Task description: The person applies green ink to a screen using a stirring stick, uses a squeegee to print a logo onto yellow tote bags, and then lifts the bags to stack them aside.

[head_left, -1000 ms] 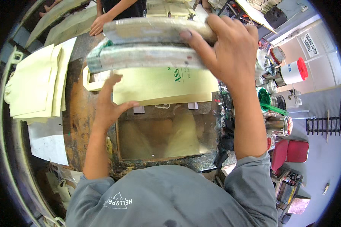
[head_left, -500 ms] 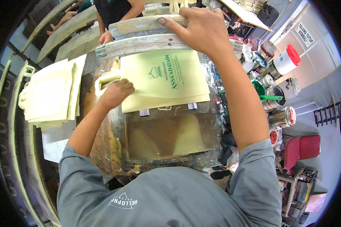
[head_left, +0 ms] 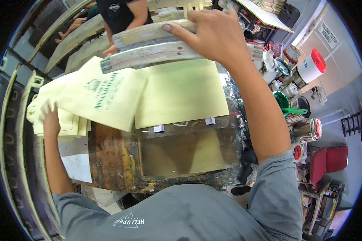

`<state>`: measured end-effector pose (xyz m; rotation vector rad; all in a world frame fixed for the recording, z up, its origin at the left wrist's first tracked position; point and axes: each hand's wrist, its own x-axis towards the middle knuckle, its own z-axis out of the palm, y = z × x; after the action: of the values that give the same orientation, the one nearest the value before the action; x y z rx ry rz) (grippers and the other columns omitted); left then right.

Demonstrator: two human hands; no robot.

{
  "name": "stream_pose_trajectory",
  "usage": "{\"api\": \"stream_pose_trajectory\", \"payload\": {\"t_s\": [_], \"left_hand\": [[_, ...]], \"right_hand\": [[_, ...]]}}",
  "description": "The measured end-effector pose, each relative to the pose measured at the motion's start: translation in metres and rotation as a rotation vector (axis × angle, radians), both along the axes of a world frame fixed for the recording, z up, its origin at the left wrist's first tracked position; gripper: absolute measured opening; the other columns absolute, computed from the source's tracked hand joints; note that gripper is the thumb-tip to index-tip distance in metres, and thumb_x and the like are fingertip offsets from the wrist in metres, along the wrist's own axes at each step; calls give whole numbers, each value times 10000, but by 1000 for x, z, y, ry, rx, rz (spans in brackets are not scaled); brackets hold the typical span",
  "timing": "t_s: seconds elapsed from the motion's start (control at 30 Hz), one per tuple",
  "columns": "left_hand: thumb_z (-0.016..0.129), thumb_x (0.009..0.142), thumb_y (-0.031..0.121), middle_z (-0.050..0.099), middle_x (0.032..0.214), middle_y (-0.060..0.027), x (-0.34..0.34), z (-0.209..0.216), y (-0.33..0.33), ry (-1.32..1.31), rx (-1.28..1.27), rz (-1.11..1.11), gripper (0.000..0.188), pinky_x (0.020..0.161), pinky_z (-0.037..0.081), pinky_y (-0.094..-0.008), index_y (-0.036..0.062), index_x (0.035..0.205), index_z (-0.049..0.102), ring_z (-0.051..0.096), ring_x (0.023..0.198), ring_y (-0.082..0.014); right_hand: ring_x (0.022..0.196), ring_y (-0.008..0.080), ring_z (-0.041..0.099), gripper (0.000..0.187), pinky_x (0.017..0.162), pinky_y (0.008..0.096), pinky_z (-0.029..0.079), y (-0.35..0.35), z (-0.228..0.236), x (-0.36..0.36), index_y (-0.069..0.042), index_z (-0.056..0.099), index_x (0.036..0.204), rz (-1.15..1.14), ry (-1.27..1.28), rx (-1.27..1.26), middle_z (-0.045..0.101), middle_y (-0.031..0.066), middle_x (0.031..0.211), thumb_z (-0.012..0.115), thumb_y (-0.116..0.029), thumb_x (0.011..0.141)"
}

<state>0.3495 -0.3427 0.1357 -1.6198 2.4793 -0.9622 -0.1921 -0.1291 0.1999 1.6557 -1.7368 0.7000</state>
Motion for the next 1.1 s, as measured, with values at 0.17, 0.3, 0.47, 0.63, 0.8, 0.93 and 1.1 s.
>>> {"api": "stream_pose_trajectory", "payload": {"t_s": [0.17, 0.3, 0.47, 0.63, 0.8, 0.93, 1.1], "left_hand": [[687, 958, 624, 344, 1723, -182, -261, -100, 189, 415, 891, -569, 953, 1326, 189, -527, 101, 1677, 344, 270, 1612, -395], [520, 877, 882, 305, 1736, -186, -348, -206, 235, 391, 707, -778, 1134, 1272, 66, -725, 78, 1662, 367, 210, 1626, -417], [564, 855, 870, 320, 1720, -206, -349, -212, 241, 436, 730, -821, 1158, 1262, 82, -734, 54, 1653, 367, 239, 1607, -444], [823, 858, 606, 454, 1614, -256, -321, -162, 203, 1069, 562, -672, 1134, 1222, 352, -624, 11, 1666, 295, 480, 1463, -426], [978, 786, 296, 720, 1268, -157, -235, -51, 149, 1827, 1071, -423, 908, 955, 588, -363, -46, 1485, 510, 729, 1038, -209], [1003, 728, 264, 753, 1233, -135, -224, -109, 194, 1618, 930, -232, 867, 1017, 550, -358, -32, 1442, 610, 710, 1120, -205], [1010, 688, 396, 744, 1208, -162, -206, -193, 209, 1164, 740, -231, 1016, 1052, 460, -445, -8, 1505, 562, 600, 1128, -309]], "right_hand": [[685, 201, 625, 741, 814, 459, 491, 6, 35, -3, -93, 683, 749, -50, -221, 378, 641, 67, 674, 481, -753, 1020], [712, 191, 612, 776, 904, 462, 488, -8, 34, 1, -96, 657, 771, -72, -158, 323, 651, 68, 750, 400, -777, 1040], [698, 164, 576, 765, 805, 422, 502, -1, 33, 6, -113, 655, 814, -112, -187, 415, 633, 41, 783, 380, -789, 1043], [639, 104, 502, 740, 547, 272, 418, -1, 35, 17, -127, 624, 766, -76, -225, 446, 564, 3, 699, 396, -771, 1051], [946, 408, 737, 664, 832, 554, 543, 24, -32, -4, -81, 729, 1115, 25, 37, 339, 766, 185, 991, 667, -707, 902], [1031, 408, 724, 667, 843, 523, 549, 29, -94, -12, -78, 636, 1157, 19, -112, 604, 748, 188, 1040, 920, -491, 717], [1042, 399, 707, 639, 821, 525, 528, 64, -121, 5, -85, 632, 1149, 47, -242, 752, 728, 161, 1044, 938, -426, 704]]}}
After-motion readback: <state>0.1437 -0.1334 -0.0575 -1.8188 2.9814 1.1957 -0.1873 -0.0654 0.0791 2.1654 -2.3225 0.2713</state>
